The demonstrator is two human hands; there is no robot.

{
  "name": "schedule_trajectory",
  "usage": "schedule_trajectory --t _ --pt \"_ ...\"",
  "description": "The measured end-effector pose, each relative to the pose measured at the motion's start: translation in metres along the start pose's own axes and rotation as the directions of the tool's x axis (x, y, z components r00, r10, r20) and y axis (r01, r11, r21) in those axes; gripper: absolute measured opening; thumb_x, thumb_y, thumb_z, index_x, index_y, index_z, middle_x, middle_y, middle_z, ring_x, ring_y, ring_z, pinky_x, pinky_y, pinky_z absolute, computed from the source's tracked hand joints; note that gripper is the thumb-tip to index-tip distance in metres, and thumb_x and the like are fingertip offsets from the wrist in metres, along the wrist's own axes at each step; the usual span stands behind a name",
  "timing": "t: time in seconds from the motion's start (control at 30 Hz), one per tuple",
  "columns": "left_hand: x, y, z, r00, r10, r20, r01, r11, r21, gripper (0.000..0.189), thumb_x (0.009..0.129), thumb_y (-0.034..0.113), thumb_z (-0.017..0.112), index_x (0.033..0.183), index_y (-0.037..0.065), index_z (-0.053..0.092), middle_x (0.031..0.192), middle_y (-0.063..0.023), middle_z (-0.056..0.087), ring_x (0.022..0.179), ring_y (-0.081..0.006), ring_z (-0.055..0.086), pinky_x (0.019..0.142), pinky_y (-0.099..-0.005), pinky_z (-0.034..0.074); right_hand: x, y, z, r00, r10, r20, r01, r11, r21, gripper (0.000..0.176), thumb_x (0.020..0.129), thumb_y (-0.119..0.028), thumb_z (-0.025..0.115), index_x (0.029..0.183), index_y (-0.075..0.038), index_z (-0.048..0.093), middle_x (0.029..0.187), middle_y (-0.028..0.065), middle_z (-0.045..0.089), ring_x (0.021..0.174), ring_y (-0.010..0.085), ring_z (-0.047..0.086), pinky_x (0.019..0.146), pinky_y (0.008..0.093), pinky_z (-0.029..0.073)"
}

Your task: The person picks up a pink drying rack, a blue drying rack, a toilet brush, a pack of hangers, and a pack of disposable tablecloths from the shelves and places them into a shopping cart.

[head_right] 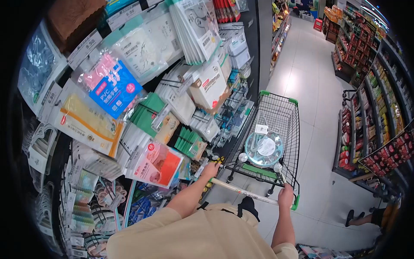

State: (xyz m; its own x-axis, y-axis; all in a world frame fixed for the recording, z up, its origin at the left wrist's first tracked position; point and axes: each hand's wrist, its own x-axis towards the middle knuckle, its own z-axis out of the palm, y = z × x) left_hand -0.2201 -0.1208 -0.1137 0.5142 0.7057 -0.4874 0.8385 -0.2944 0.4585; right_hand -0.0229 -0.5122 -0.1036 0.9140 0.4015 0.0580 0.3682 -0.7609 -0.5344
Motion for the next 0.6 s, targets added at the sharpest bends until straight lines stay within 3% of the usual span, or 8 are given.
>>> schedule_trajectory --t 0.33,0.4,0.43,0.53,0.57,0.6 --pt "0.052 0.062 0.009 0.999 -0.011 -0.053 0.011 1.000 0.001 0.050 0.099 0.048 0.048 0.110 0.002 0.068 0.114 -0.0242 0.067 0.111 -0.0441 0.061 0.094 -0.0535 0.049 0.094 0.023 -0.002 0.995 -0.086 -0.040 0.088 0.995 0.042 0.018 0.087 -0.001 0.055 0.103 -0.005 0.062 0.099 0.0181 0.066 0.095 0.0392 0.064 0.081 0.0483 0.052" --pt "0.069 0.061 0.018 0.983 0.100 -0.157 -0.092 0.994 0.055 0.049 0.100 0.046 0.049 0.108 0.002 0.067 0.088 -0.0157 0.073 0.088 -0.0310 0.071 0.079 -0.0476 0.053 0.110 0.024 -0.003 0.996 -0.077 -0.043 0.080 0.996 0.049 0.019 0.085 0.000 0.056 0.102 -0.003 0.063 0.099 0.0182 0.066 0.094 0.0387 0.064 0.083 0.0480 0.051" --pt "0.077 0.061 0.022 0.982 0.101 -0.157 -0.094 0.994 0.054 0.049 0.100 0.046 0.049 0.108 0.002 0.067 0.088 -0.0157 0.073 0.088 -0.0310 0.071 0.079 -0.0476 0.053 0.116 0.022 -0.005 0.997 -0.070 -0.040 0.073 0.996 0.055 0.020 0.083 0.002 0.056 0.101 -0.001 0.063 0.098 0.0183 0.067 0.094 0.0381 0.064 0.084 0.0477 0.051" --pt "0.097 0.068 0.026 0.992 0.059 -0.115 -0.068 0.994 -0.080 0.044 0.101 0.041 0.052 0.101 -0.001 0.066 0.080 -0.0154 0.070 0.066 -0.0255 0.071 0.063 -0.0402 0.054 0.134 0.020 -0.010 0.995 -0.090 -0.042 0.093 0.994 0.064 0.020 0.083 0.001 0.056 0.101 -0.001 0.064 0.098 0.0186 0.067 0.094 0.0383 0.064 0.083 0.0479 0.051" --pt "0.101 0.071 0.027 0.992 0.059 -0.114 -0.068 0.994 -0.081 0.044 0.101 0.041 0.052 0.101 -0.001 0.066 0.080 -0.0154 0.070 0.066 -0.0255 0.071 0.063 -0.0402 0.054 0.139 0.022 -0.010 0.995 -0.090 -0.041 0.092 0.994 0.063 0.020 0.083 0.001 0.056 0.101 -0.001 0.064 0.098 0.0186 0.067 0.094 0.0383 0.064 0.083 0.0479 0.051" --pt "0.103 0.076 0.024 0.998 0.024 -0.056 -0.030 0.993 -0.115 0.046 0.100 0.043 0.051 0.104 0.000 0.066 0.097 -0.0203 0.068 0.089 -0.0354 0.066 0.079 -0.0470 0.051 0.145 0.025 -0.009 0.994 -0.104 -0.041 0.106 0.993 0.052 0.019 0.084 0.000 0.056 0.102 -0.003 0.063 0.099 0.0181 0.066 0.094 0.0386 0.064 0.082 0.0480 0.052"
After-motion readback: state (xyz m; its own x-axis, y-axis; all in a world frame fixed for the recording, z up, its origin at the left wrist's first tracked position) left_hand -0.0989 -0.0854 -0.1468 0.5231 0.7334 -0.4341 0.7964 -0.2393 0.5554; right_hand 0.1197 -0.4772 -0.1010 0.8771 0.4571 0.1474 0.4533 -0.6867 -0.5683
